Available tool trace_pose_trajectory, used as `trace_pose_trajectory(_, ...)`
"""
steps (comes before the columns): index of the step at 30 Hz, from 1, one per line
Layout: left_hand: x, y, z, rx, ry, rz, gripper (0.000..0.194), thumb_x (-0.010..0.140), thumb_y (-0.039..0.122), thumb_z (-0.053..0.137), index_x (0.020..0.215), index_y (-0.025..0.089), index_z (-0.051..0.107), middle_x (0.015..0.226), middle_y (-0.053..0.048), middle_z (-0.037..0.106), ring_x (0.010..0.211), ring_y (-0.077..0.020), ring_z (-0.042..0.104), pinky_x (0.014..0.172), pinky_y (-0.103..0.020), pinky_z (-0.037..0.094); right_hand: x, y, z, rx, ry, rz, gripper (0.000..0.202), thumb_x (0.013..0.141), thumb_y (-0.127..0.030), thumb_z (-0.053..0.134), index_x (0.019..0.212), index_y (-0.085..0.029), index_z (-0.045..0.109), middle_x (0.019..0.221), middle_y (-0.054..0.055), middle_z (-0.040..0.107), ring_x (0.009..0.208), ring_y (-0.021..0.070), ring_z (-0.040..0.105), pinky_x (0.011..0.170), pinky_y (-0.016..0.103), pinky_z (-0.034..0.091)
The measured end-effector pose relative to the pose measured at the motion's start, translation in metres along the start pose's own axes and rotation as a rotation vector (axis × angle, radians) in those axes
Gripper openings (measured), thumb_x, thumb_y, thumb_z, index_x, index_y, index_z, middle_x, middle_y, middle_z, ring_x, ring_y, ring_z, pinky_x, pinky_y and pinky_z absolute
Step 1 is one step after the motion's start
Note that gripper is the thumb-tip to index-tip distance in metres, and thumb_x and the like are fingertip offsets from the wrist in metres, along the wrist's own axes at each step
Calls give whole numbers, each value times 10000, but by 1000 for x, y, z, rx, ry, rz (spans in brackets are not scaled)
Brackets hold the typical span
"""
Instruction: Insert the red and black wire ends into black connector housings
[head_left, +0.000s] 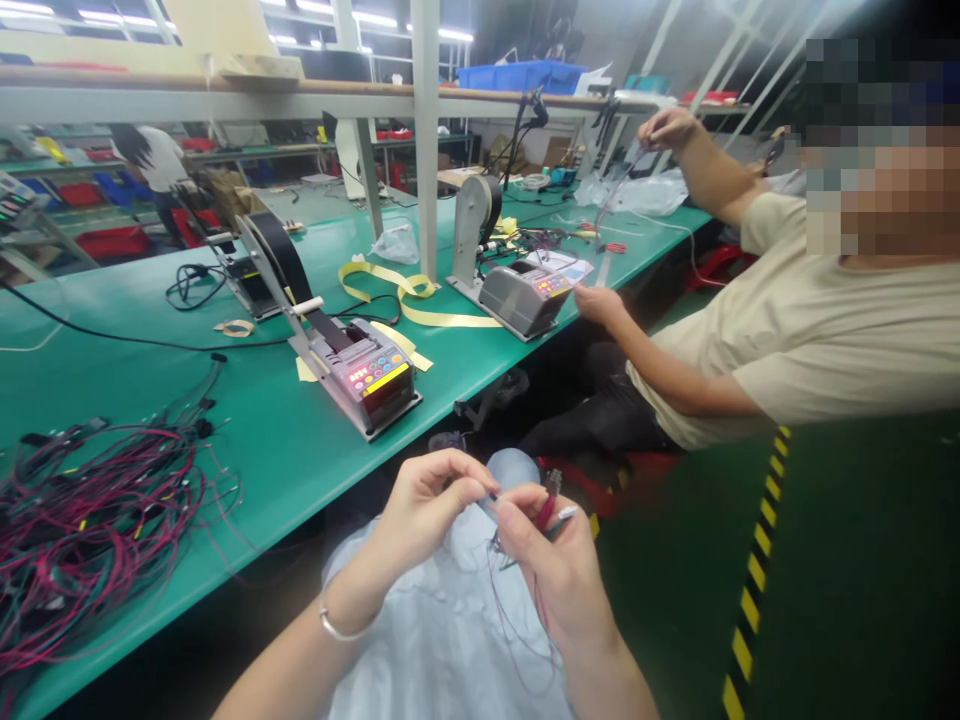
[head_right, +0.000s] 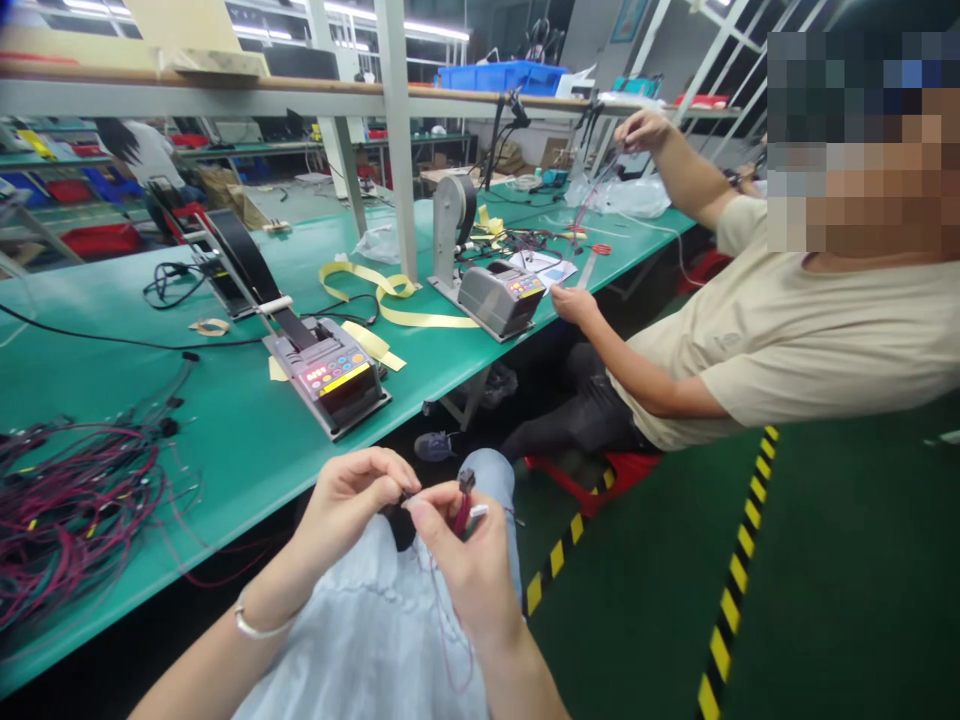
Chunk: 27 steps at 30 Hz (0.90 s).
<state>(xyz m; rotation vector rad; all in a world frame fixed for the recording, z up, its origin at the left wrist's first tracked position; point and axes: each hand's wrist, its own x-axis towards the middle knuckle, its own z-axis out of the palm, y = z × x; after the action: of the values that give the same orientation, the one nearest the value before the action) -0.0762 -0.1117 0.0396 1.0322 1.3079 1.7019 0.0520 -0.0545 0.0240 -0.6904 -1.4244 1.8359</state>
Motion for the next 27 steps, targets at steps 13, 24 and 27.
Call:
trace_pose_trajectory(13,10,37,-33,823,-470,648,92,823,87,539,891,143,563,801,-45,639,730,-119,558,659,-243,407,-1,-14,-4,-265,-11,-25,194,724,-358,646,677,-172,670,508,-8,518,466,90,441,433,202,356)
trace_pose_trajectory(24,9,36,-34,899,-459,774,91,840,84,506,914,117,546,794,-65,620,708,-119,534,641,-235,430,-4,-20,2,-260,16,-1,164,702,-336,665,643,-184,679,499,-11,527,477,86,441,444,204,348)
trace_pose_trajectory(27,8,35,-34,889,-466,770,101,837,88,516,927,122,546,798,-65,623,714,-122,541,642,-242,431,-4,-21,1,-268,-15,-11,167,703,-338,663,642,-184,680,495,-13,520,469,85,432,435,206,337)
